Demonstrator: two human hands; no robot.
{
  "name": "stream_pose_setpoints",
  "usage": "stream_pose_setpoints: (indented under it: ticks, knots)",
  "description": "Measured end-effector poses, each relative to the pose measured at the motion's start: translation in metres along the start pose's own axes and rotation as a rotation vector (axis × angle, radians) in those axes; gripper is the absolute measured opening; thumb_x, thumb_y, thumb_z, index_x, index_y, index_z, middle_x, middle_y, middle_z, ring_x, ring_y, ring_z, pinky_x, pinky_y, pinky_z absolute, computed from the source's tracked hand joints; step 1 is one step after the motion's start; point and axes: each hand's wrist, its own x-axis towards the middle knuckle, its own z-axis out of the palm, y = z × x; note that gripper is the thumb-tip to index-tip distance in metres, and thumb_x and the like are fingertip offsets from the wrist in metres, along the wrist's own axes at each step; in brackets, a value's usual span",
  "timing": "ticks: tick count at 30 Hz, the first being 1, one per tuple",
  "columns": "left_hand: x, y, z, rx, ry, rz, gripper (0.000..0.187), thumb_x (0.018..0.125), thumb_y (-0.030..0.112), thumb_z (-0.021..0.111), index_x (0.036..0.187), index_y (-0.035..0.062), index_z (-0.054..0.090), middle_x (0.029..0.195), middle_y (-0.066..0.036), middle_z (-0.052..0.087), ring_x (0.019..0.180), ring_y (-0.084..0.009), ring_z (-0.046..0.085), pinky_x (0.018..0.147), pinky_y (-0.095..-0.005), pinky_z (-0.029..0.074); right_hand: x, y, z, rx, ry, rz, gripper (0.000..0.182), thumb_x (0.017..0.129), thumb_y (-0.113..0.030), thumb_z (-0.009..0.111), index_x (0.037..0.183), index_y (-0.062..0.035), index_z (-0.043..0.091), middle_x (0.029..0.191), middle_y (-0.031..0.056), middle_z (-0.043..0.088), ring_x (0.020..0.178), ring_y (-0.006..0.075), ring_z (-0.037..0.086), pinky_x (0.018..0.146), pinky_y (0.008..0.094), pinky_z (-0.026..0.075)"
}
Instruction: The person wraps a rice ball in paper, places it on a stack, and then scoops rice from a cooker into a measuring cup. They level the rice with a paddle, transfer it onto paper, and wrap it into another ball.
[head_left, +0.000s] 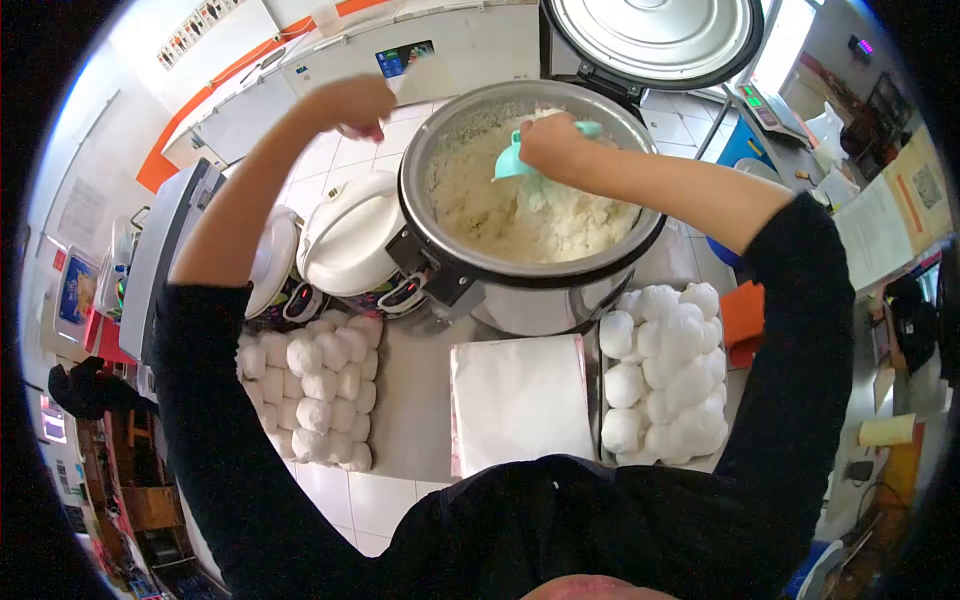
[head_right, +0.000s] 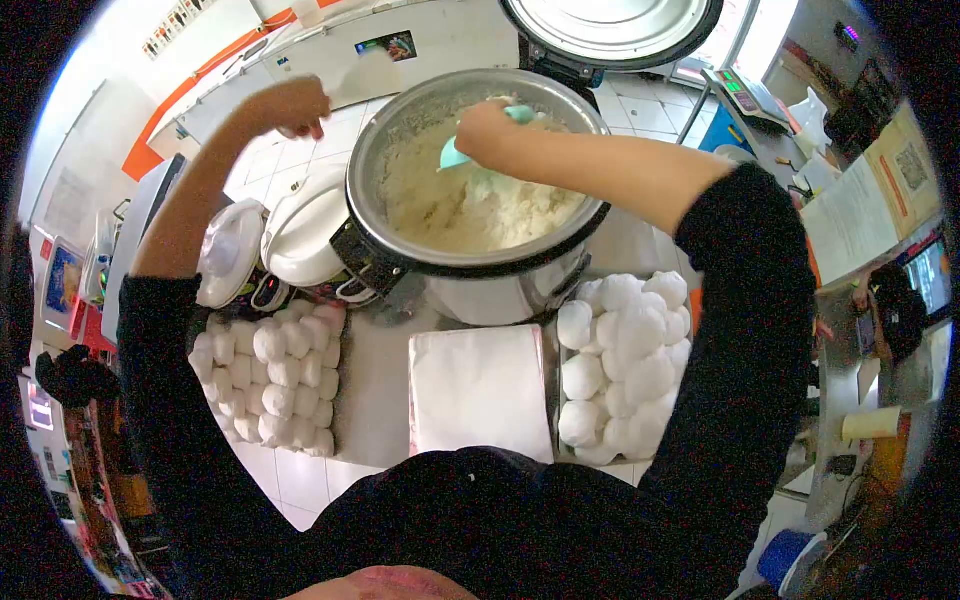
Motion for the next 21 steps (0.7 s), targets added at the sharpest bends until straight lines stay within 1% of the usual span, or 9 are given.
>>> stream_pose_setpoints:
  ticks: [1, 2, 4, 6, 9, 12, 14, 18, 21]
  knots:
    - [-0.019, -0.02, 0.027, -0.855, 0.239, -0.146, 0.021, 0.077, 0.017, 0.052, 0.09, 0.003, 0.062, 0.072, -0.006, 0.064, 0.049, -0.0121, 0.052, 0.04, -0.027, 0.041, 0.003, -0.013, 0.001, -0.116, -0.069, -0.021, 0.006, 0.069, -0.01, 0.061, 0.07, -0.007, 0.066, 0.077, 0.0095, 0.065, 0.075, 0.0256, 0.064, 0.056, 0.0367, 0.051]
    - [-0.047, 0.002, 0.018, -1.202, 0.448, -0.416, 0.018, 0.076, 0.002, 0.051, 0.091, 0.0028, 0.06, 0.07, -0.004, 0.06, 0.053, -0.0086, 0.053, 0.045, -0.0215, 0.042, 0.004, -0.016, 0.002, -0.105, -0.078, -0.016, 0.006, 0.069, -0.01, 0.061, 0.07, -0.007, 0.066, 0.077, 0.0095, 0.065, 0.075, 0.0256, 0.064, 0.056, 0.0367, 0.051]
    - [-0.095, 0.044, -0.002, -1.11, 0.654, -0.625, 0.023, 0.083, 0.013, 0.042, 0.094, 0.0056, 0.061, 0.055, 0.004, 0.042, 0.048, -0.0046, 0.042, 0.037, -0.0213, 0.031, 0.009, -0.013, 0.008, 0.108, -0.061, -0.121, 0.005, 0.067, -0.011, 0.063, 0.07, -0.0077, 0.066, 0.076, 0.0089, 0.065, 0.073, 0.025, 0.063, 0.053, 0.0368, 0.051]
    - [-0.141, 0.061, 0.02, -1.23, 0.739, -0.549, 0.035, 0.087, 0.025, 0.037, 0.103, 0.0046, 0.061, 0.055, 0.006, 0.038, 0.045, -0.0026, 0.031, 0.039, -0.0187, 0.023, 0.007, -0.012, 0.006, 0.127, -0.133, -0.13, 0.006, 0.066, -0.011, 0.064, 0.069, -0.0076, 0.066, 0.074, 0.0091, 0.065, 0.073, 0.0252, 0.064, 0.052, 0.0373, 0.05]
    - [-0.2, 0.109, 0.04, -1.87, 0.785, -0.615, 0.048, 0.092, 0.038, 0.033, 0.113, 0.0018, 0.055, 0.057, 0.007, 0.033, 0.046, -0.0026, 0.025, 0.04, -0.0185, 0.021, -0.003, -0.016, -0.016, 0.14, -0.231, -0.132, 0.009, 0.065, -0.009, 0.063, 0.072, -0.0051, 0.067, 0.074, 0.0108, 0.065, 0.073, 0.0273, 0.064, 0.053, 0.0389, 0.05]
    - [-0.238, 0.152, 0.075, -2.062, 0.979, -0.668, 0.048, 0.095, 0.035, 0.031, 0.116, -0.0047, 0.049, 0.056, 0.005, 0.029, 0.045, -0.0042, 0.023, 0.04, -0.0174, 0.021, -0.007, -0.027, -0.033, 0.139, -0.31, -0.185, 0.011, 0.064, -0.008, 0.061, 0.073, -0.0036, 0.066, 0.076, 0.013, 0.065, 0.073, 0.0289, 0.064, 0.055, 0.0402, 0.051]
    - [-0.258, 0.17, 0.111, -2.348, 1.106, -0.501, 0.046, 0.096, 0.032, 0.032, 0.12, -0.0057, 0.044, 0.059, 0.003, 0.032, 0.047, -0.0046, 0.026, 0.042, -0.0166, 0.023, -0.012, -0.034, -0.048, 0.165, -0.367, -0.202, 0.011, 0.065, -0.008, 0.059, 0.072, -0.0023, 0.065, 0.075, 0.015, 0.064, 0.072, 0.0315, 0.063, 0.057, 0.0409, 0.051]
    - [-0.272, 0.206, 0.138, -2.609, 1.09, -0.273, 0.041, 0.095, 0.03, 0.035, 0.115, -0.0052, 0.044, 0.066, 0.001, 0.035, 0.056, -0.0065, 0.031, 0.046, -0.0176, 0.027, -0.019, -0.035, -0.053, 0.284, -0.527, -0.174, 0.014, 0.07, -0.01, 0.055, 0.076, 0.0, 0.063, 0.076, 0.0196, 0.062, 0.074, 0.0359, 0.061, 0.062, 0.0428, 0.049]
    - [-0.268, 0.219, 0.152, -2.698, 1.036, -0.119, 0.024, 0.091, 0.024, 0.043, 0.095, 0.0007, 0.046, 0.081, -0.003, 0.039, 0.069, -0.0112, 0.035, 0.057, -0.0227, 0.031, -0.028, -0.027, -0.075, 0.375, -0.533, -0.219, 0.02, 0.071, -0.011, 0.054, 0.082, 0.0021, 0.063, 0.079, 0.0196, 0.063, 0.073, 0.0343, 0.061, 0.061, 0.0428, 0.048]
